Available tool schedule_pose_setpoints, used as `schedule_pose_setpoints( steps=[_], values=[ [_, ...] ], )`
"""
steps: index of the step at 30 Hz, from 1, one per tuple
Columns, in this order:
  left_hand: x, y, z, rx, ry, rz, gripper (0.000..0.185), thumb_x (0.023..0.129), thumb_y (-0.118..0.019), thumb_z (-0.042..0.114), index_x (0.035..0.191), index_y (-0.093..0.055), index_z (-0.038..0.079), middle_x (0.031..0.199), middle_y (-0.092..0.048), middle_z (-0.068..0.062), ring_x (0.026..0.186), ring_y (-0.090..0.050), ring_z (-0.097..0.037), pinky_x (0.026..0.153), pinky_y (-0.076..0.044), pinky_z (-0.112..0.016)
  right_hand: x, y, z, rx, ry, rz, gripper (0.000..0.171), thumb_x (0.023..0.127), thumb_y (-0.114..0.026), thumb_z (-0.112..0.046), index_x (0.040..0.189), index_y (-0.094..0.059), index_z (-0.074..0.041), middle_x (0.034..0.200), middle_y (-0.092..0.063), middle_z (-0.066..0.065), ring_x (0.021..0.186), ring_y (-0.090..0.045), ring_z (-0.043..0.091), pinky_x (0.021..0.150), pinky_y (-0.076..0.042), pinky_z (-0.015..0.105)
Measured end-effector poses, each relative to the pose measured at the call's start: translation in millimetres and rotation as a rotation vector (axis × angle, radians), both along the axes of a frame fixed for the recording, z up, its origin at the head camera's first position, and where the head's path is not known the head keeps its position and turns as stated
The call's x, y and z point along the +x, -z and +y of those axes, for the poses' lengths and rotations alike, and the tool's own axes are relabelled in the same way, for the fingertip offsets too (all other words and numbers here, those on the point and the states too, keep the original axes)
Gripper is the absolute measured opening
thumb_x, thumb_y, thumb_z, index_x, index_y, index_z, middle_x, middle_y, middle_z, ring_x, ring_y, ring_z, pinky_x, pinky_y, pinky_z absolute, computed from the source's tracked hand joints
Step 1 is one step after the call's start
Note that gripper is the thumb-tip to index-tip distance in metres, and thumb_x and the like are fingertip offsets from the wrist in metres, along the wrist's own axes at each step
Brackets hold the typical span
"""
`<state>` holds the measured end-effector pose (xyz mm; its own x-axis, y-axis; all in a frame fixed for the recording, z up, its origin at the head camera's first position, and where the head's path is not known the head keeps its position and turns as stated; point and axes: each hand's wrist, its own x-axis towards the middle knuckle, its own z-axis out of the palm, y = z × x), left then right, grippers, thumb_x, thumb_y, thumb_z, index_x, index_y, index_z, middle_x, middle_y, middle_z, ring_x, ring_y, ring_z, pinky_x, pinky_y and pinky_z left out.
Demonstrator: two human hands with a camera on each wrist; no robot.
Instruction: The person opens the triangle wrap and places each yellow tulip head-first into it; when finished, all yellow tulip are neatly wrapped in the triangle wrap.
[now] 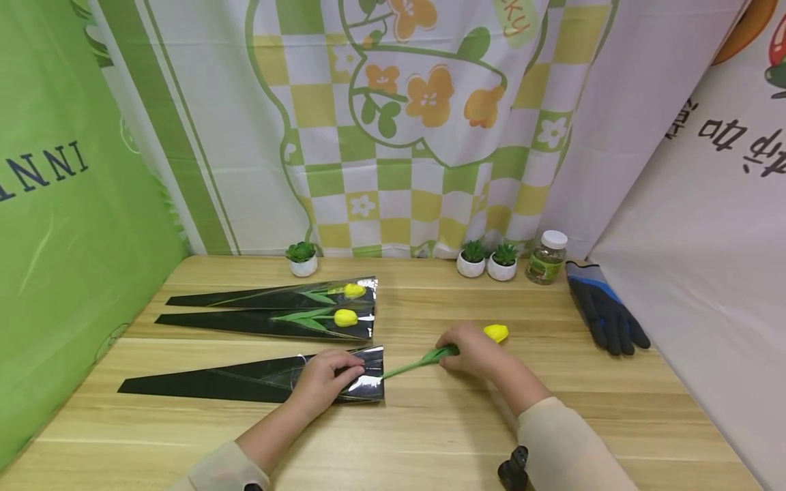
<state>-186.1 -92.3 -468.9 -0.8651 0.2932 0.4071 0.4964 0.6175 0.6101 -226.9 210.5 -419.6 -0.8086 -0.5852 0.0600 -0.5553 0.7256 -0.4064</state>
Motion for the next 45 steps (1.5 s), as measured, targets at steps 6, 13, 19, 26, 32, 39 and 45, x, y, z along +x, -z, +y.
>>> schedule_pose_setpoints(
  steps=[6, 13, 19, 26, 32, 39, 45],
  values=[
    [1.8, -3.2, -0.6, -0.001, -0.007, 0.004, 0.013, 0.086, -0.074, 0.021, 0.095, -0.079, 0.013, 0.097, -0.076, -0.002, 0.096, -0.069, -0.019, 0.091, -0.056, -0.037, 10.8, 6.2, -0.4, -0.088, 0.046, -0.055, 0.021, 0.085, -0.075, -0.017, 0.102, -0.073, -0.006, 0.093, -0.070, 0.000, 0.088, -0.061, 0.013, 0.077, -0.052, 0.028],
    [1.5, -3.8, -0.4, -0.018, 0.001, 0.026, 0.010, 0.086, -0.074, 0.019, 0.093, -0.079, 0.014, 0.094, -0.075, 0.001, 0.092, -0.068, -0.016, 0.087, -0.056, -0.034, 20.3, 9.8, -12.3, -0.116, 0.073, -0.060, 0.023, 0.085, -0.076, -0.019, 0.104, -0.072, -0.009, 0.096, -0.070, -0.001, 0.090, -0.062, 0.011, 0.078, -0.053, 0.028],
    [2.8, -4.8, -0.3, -0.013, 0.005, 0.011, 0.011, 0.086, -0.074, 0.020, 0.094, -0.079, 0.014, 0.096, -0.076, -0.001, 0.095, -0.068, -0.018, 0.089, -0.056, -0.036, 25.6, 12.5, -31.9, -0.143, 0.091, -0.086, 0.022, 0.084, -0.077, -0.021, 0.103, -0.073, -0.010, 0.095, -0.070, -0.003, 0.089, -0.061, 0.010, 0.079, -0.054, 0.028],
    [3.5, -6.0, 0.0, -0.017, 0.022, 0.027, 0.011, 0.087, -0.074, 0.019, 0.095, -0.079, 0.014, 0.094, -0.075, 0.002, 0.092, -0.068, -0.016, 0.086, -0.056, -0.034, 28.3, 14.5, -55.3, -0.141, 0.126, -0.084, 0.022, 0.083, -0.077, -0.022, 0.102, -0.074, -0.012, 0.095, -0.070, -0.004, 0.088, -0.060, 0.009, 0.080, -0.054, 0.030],
    [3.2, -7.2, -0.6, -0.032, 0.034, 0.045, 0.011, 0.086, -0.074, 0.019, 0.095, -0.079, 0.013, 0.093, -0.075, 0.001, 0.091, -0.068, -0.017, 0.085, -0.056, -0.034, 31.2, 14.2, -68.1, -0.133, 0.124, -0.067, 0.023, 0.083, -0.077, -0.022, 0.103, -0.074, -0.011, 0.094, -0.070, -0.004, 0.086, -0.059, 0.009, 0.080, -0.053, 0.031],
    [2.6, -6.2, -0.6, -0.058, 0.032, 0.053, 0.012, 0.088, -0.073, 0.020, 0.095, -0.078, 0.013, 0.093, -0.075, 0.001, 0.092, -0.068, -0.017, 0.086, -0.055, -0.034, 33.9, 9.6, -69.1, -0.075, 0.106, -0.011, 0.029, 0.082, -0.079, -0.023, 0.107, -0.074, -0.009, 0.100, -0.072, 0.000, 0.094, -0.064, 0.017, 0.087, -0.055, 0.039],
    [3.1, -6.1, -0.7, -0.047, 0.038, 0.044, 0.013, 0.088, -0.072, 0.021, 0.096, -0.078, 0.013, 0.094, -0.075, 0.000, 0.093, -0.068, -0.018, 0.088, -0.055, -0.035, 36.6, -5.1, -51.8, -0.135, 0.150, -0.043, 0.037, 0.085, -0.076, -0.023, 0.116, -0.070, -0.005, 0.115, -0.070, 0.009, 0.110, -0.063, 0.031, 0.096, -0.052, 0.051]
  ],
)
